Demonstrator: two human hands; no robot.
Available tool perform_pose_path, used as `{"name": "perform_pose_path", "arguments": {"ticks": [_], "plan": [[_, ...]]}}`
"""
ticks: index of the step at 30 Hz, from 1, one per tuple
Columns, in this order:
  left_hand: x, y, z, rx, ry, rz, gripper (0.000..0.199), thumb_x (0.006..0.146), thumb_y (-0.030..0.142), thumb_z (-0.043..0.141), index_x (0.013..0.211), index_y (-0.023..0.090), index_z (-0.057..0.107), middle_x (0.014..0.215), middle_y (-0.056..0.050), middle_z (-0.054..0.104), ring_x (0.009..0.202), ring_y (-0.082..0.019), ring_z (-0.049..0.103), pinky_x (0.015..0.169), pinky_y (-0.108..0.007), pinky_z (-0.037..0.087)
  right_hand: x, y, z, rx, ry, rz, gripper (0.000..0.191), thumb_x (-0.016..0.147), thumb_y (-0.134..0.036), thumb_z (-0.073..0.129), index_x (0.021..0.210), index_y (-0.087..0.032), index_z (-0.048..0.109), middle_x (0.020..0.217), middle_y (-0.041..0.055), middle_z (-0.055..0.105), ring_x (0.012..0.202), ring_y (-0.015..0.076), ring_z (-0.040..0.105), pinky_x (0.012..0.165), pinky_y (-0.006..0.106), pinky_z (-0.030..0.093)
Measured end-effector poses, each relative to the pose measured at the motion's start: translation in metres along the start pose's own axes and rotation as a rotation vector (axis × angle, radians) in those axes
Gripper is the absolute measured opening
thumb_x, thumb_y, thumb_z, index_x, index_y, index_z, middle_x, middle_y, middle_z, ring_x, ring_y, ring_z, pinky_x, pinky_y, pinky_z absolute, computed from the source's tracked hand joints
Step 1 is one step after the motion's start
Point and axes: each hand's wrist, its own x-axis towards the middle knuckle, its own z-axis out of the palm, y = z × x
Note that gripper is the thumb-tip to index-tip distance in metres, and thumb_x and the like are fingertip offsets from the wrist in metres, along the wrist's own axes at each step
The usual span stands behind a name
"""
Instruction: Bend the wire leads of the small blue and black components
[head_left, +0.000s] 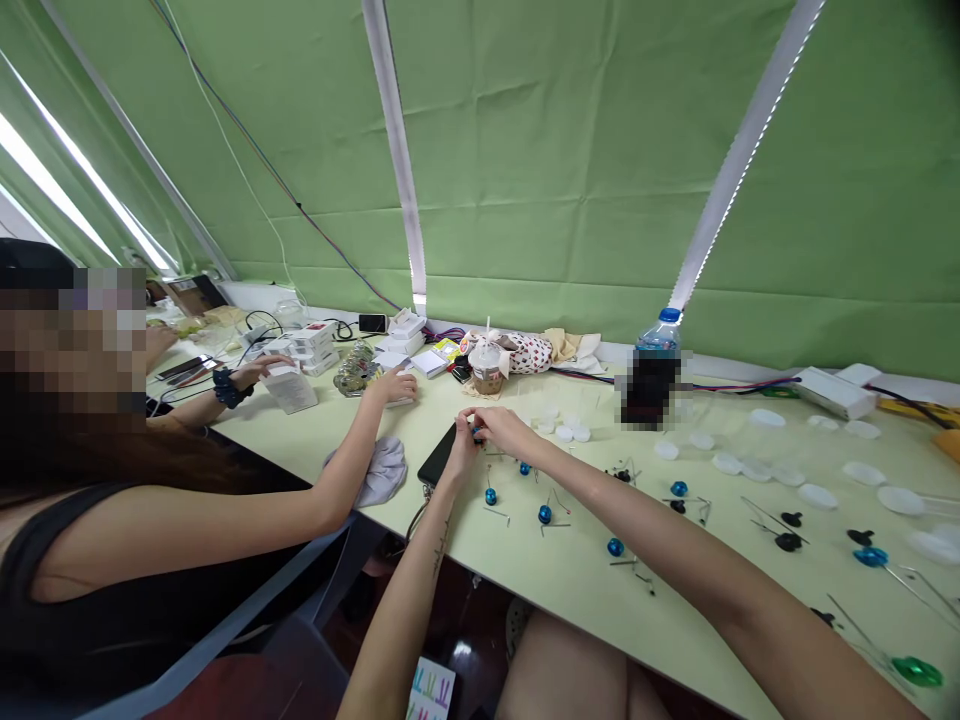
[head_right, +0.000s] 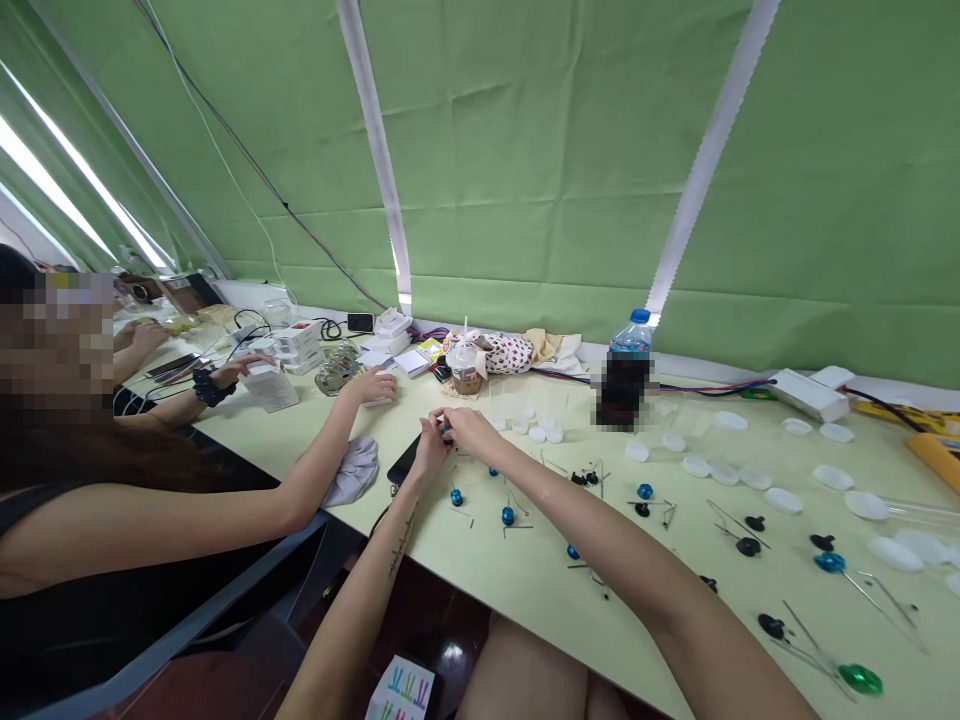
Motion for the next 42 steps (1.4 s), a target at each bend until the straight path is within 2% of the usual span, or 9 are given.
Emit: {"name": "perform_pose_path", "arguments": {"ticks": [4, 11, 13, 16, 19, 28, 32, 37, 42], "plan": [[-0.001, 0.000, 0.001, 0.034, -0.054, -0.012, 0.073, 0.070, 0.083, 0.039, 0.101, 0.020, 0.054, 0.073, -0.001, 0.051, 0.058, -0.012, 0.046, 0.054, -0.025, 0.040, -0.004, 0.004, -0.002, -0.003, -0.020, -0.029, 0.012, 0.076, -0.010, 0.062, 0.085, -0.016, 0.064, 0.086, 0.0052, 0.068, 0.084, 0.0182, 0.062, 0.071, 0.023, 0.040], [-0.005, 0.000, 0.003, 0.089, -0.137, -0.019, 0.068, 0.076, 0.079, 0.037, 0.106, 0.021, 0.055, 0.076, -0.002, 0.055, 0.058, -0.012, 0.044, 0.055, -0.025, 0.040, -0.009, 0.015, -0.003, 0.128, 0.017, 0.034, 0.013, 0.074, -0.009, 0.063, 0.083, -0.017, 0.066, 0.079, 0.0035, 0.071, 0.079, 0.0184, 0.065, 0.071, 0.024, 0.044], [-0.004, 0.002, 0.002, 0.106, -0.131, -0.006, 0.061, 0.079, 0.073, 0.043, 0.107, 0.021, 0.055, 0.074, -0.001, 0.055, 0.058, -0.012, 0.044, 0.056, -0.025, 0.040, -0.008, 0.021, -0.005, 0.194, 0.052, 0.082, 0.011, 0.077, -0.013, 0.062, 0.087, -0.016, 0.066, 0.078, 0.0040, 0.071, 0.076, 0.0176, 0.066, 0.068, 0.024, 0.046], [-0.004, 0.007, -0.001, 0.146, -0.129, 0.015, 0.042, 0.082, 0.055, 0.060, 0.104, 0.019, 0.058, 0.075, -0.001, 0.057, 0.063, -0.011, 0.047, 0.062, -0.024, 0.041, -0.008, 0.031, -0.008, 0.302, 0.074, 0.139, 0.016, 0.083, -0.019, 0.058, 0.096, -0.014, 0.066, 0.080, 0.0052, 0.072, 0.072, 0.0155, 0.067, 0.064, 0.022, 0.048], [-0.005, 0.011, -0.003, 0.189, -0.144, 0.024, 0.033, 0.079, 0.042, 0.067, 0.099, 0.016, 0.061, 0.083, -0.003, 0.062, 0.068, -0.011, 0.051, 0.067, -0.024, 0.042, -0.009, 0.040, -0.010, 0.383, 0.056, 0.169, 0.018, 0.087, -0.023, 0.054, 0.090, -0.013, 0.069, 0.077, 0.0050, 0.073, 0.069, 0.0140, 0.067, 0.062, 0.020, 0.049], [-0.006, 0.005, -0.001, 0.200, -0.191, 0.001, 0.026, 0.076, 0.034, 0.071, 0.091, 0.015, 0.059, 0.079, -0.003, 0.065, 0.067, -0.012, 0.058, 0.068, -0.026, 0.045, -0.011, 0.047, -0.004, 0.449, 0.024, 0.213, 0.019, 0.082, -0.029, 0.061, 0.073, -0.014, 0.065, 0.058, 0.0029, 0.067, 0.056, 0.0147, 0.064, 0.053, 0.021, 0.045], [-0.006, 0.007, -0.001, 0.160, -0.220, -0.030, 0.027, 0.080, 0.038, 0.068, 0.090, 0.016, 0.056, 0.077, -0.004, 0.067, 0.067, -0.013, 0.061, 0.069, -0.028, 0.047, -0.010, 0.047, -0.008, 0.436, 0.047, 0.129, 0.002, 0.074, -0.016, 0.065, 0.076, -0.017, 0.064, 0.068, -0.0007, 0.067, 0.065, 0.0134, 0.063, 0.058, 0.020, 0.044], [-0.006, 0.011, 0.001, 0.088, -0.251, -0.103, 0.031, 0.082, 0.043, 0.064, 0.093, 0.018, 0.051, 0.079, -0.006, 0.069, 0.070, -0.016, 0.065, 0.070, -0.031, 0.050, -0.011, 0.045, -0.016, 0.456, 0.037, 0.045, 0.019, 0.069, -0.008, 0.064, 0.085, -0.018, 0.065, 0.084, 0.0002, 0.069, 0.076, 0.0145, 0.064, 0.066, 0.023, 0.045], [-0.008, 0.015, 0.002, 0.053, -0.269, -0.158, 0.032, 0.083, 0.044, 0.064, 0.095, 0.016, 0.054, 0.080, -0.010, 0.071, 0.068, -0.019, 0.066, 0.067, -0.033, 0.051, -0.014, 0.038, -0.022, 0.509, -0.015, 0.008, 0.028, 0.067, -0.004, 0.064, 0.091, -0.019, 0.066, 0.089, -0.0001, 0.067, 0.075, 0.0137, 0.064, 0.067, 0.023, 0.047]]}}
